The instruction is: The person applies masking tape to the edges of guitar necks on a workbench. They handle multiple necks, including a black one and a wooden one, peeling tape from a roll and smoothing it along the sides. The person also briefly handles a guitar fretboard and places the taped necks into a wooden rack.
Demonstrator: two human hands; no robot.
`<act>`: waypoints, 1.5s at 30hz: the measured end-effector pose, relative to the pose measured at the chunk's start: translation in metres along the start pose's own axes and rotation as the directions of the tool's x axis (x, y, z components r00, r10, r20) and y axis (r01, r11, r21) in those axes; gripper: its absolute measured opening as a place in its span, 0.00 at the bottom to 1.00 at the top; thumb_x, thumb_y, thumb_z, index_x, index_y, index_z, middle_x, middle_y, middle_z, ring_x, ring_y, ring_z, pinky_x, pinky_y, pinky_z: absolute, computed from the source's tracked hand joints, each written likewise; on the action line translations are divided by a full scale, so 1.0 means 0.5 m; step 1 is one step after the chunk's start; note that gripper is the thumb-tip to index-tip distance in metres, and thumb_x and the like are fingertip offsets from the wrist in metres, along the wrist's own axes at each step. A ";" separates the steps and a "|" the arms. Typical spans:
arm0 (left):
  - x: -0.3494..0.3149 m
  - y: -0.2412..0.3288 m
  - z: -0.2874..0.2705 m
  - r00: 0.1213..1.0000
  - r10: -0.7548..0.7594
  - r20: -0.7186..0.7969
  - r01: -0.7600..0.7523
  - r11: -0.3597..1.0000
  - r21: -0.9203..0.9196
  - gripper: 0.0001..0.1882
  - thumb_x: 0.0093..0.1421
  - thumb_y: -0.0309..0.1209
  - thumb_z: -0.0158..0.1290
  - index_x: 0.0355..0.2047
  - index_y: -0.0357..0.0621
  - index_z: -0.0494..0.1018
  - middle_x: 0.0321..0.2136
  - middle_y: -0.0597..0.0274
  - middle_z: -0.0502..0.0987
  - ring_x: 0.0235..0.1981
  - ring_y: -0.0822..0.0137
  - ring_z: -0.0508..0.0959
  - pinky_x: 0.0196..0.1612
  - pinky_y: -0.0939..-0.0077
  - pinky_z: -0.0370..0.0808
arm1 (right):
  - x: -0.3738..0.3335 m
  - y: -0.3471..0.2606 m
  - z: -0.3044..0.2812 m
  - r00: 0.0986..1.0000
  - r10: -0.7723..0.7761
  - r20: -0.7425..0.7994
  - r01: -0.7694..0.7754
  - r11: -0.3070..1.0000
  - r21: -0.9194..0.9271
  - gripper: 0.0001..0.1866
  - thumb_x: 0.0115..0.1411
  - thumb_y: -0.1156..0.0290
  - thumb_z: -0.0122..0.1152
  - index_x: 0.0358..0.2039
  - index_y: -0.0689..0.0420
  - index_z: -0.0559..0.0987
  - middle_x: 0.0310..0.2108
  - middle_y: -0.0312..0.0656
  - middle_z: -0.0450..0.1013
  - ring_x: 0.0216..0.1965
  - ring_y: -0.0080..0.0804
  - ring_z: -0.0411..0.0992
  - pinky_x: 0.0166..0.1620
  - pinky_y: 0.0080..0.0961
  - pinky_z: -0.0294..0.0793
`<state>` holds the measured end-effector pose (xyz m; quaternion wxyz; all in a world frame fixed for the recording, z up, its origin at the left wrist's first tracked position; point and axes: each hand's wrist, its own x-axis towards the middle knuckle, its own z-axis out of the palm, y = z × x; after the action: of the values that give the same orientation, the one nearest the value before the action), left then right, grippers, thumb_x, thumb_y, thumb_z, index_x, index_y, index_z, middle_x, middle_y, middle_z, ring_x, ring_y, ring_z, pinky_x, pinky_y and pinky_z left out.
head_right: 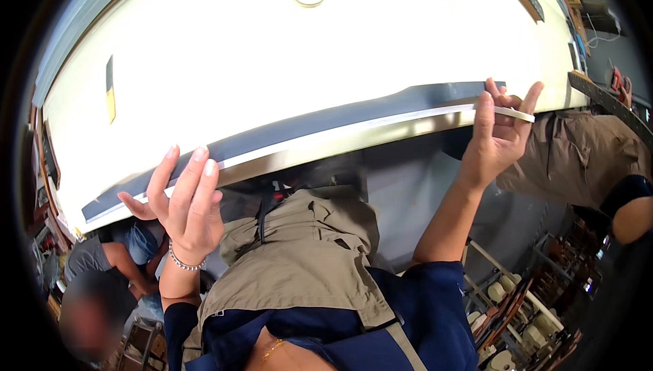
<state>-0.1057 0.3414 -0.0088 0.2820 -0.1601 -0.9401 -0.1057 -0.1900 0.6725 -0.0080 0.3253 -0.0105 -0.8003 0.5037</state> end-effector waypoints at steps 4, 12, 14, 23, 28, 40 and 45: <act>0.028 0.036 0.026 0.998 0.010 -0.054 -0.009 1.000 0.014 0.06 0.57 0.37 0.54 0.33 0.60 0.79 0.38 0.82 0.78 0.44 0.69 0.75 0.64 0.49 0.25 | 0.000 -0.003 0.000 1.000 0.017 -0.018 -0.018 1.000 -0.009 0.36 0.55 0.85 0.56 0.62 0.66 0.52 0.35 0.35 0.67 0.44 0.32 0.74 0.52 0.22 0.65; 0.073 0.093 0.047 1.000 0.029 -0.011 -0.029 0.999 -0.038 0.09 0.52 0.36 0.57 0.35 0.61 0.79 0.37 0.83 0.79 0.44 0.69 0.75 0.62 0.47 0.21 | -0.002 -0.006 0.001 0.998 0.068 -0.015 -0.067 0.995 0.076 0.39 0.53 0.85 0.57 0.63 0.65 0.51 0.35 0.33 0.63 0.44 0.33 0.73 0.58 0.28 0.60; 0.083 0.107 0.054 0.999 0.049 -0.016 -0.049 0.998 -0.032 0.09 0.52 0.35 0.58 0.35 0.61 0.79 0.37 0.83 0.79 0.45 0.69 0.75 0.62 0.46 0.21 | -0.002 -0.004 0.000 0.998 0.062 -0.009 -0.061 0.996 0.065 0.39 0.53 0.85 0.58 0.63 0.65 0.51 0.35 0.33 0.63 0.44 0.34 0.73 0.57 0.28 0.61; 0.125 0.168 0.112 0.981 0.105 -0.165 -0.114 0.993 -0.042 0.09 0.55 0.33 0.55 0.38 0.57 0.78 0.38 0.79 0.79 0.45 0.70 0.76 0.63 0.49 0.24 | -0.007 0.006 0.008 1.000 0.011 -0.006 -0.010 0.999 0.030 0.36 0.55 0.84 0.56 0.63 0.64 0.53 0.36 0.34 0.64 0.45 0.31 0.72 0.41 0.14 0.68; 0.155 0.187 0.119 0.975 0.217 -0.044 -0.220 0.971 -0.089 0.11 0.56 0.33 0.52 0.40 0.53 0.77 0.42 0.73 0.77 0.44 0.69 0.76 0.61 0.54 0.41 | -0.012 0.011 0.028 0.999 0.028 -0.034 -0.026 0.998 0.061 0.39 0.53 0.85 0.59 0.63 0.65 0.51 0.36 0.34 0.64 0.44 0.32 0.72 0.54 0.26 0.61; 0.111 0.014 0.019 0.966 0.228 0.123 -0.205 0.962 -0.178 0.16 0.59 0.38 0.48 0.46 0.50 0.72 0.39 0.61 0.76 0.38 0.68 0.75 0.41 0.79 0.63 | -0.108 -0.097 0.159 0.998 -0.069 0.005 0.069 0.998 -0.008 0.38 0.53 0.86 0.55 0.63 0.67 0.50 0.33 0.37 0.64 0.43 0.34 0.71 0.58 0.37 0.59; 0.161 -0.227 -0.059 0.762 -0.454 0.462 0.404 0.890 0.210 0.20 0.62 0.42 0.46 0.44 0.38 0.70 0.40 0.51 0.74 0.37 0.58 0.75 0.43 0.68 0.70 | -0.122 -0.100 0.202 0.986 -0.156 0.052 0.159 0.985 -0.063 0.39 0.53 0.81 0.59 0.63 0.62 0.51 0.34 0.37 0.65 0.42 0.28 0.68 0.58 0.37 0.58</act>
<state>-0.1958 0.2473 0.0484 0.0049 0.0516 -0.9957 -0.0762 -0.1801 0.5462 -0.0266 0.3445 0.0536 -0.8224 0.4495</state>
